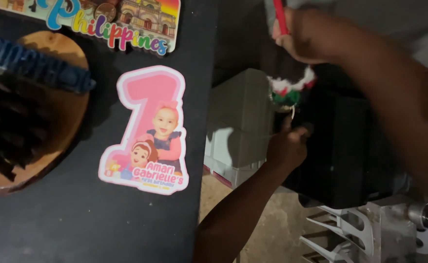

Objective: Dusting a printer, a computer tower, and desk area with a colorful duster.

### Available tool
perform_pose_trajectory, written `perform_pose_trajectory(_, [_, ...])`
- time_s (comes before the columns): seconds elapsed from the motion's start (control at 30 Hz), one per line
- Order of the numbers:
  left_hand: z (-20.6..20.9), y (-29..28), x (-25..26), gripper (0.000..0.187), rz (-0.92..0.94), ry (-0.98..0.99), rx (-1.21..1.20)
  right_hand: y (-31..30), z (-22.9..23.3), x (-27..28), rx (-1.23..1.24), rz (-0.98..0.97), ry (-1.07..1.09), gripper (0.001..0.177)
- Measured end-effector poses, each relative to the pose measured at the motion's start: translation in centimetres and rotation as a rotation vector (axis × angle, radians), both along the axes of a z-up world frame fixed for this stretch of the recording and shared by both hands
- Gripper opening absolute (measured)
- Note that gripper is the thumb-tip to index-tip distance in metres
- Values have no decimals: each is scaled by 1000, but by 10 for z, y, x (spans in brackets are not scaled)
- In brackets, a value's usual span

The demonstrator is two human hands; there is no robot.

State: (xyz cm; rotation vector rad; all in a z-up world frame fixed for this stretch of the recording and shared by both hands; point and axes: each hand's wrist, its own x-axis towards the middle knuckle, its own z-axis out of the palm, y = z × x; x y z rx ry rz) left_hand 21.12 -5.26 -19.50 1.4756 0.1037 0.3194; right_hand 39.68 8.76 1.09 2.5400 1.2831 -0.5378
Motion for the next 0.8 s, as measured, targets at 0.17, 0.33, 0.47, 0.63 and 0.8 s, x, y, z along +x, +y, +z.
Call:
perform_pose_trajectory(0.17, [4,0,-1,27,99,-14,50,-39,-24,45,247,406,76,13])
perform_pose_trajectory(0.33, [11,14,-1,27,-71,147,-43,-4,-8,0,53,34,11,15])
perform_pose_trajectory(0.47, [-11,-5,6,29,-33,-5,-68,-18,4,4,128,75,-17,13])
perform_pose_trajectory(0.63, [3,13,0,33,-140,86,-132,-27,-10,8,312,265,62,19])
perform_pose_trajectory(0.8, [-12,11,7,32,-197,165,-90,-31,-15,30,135,-36,-74,24])
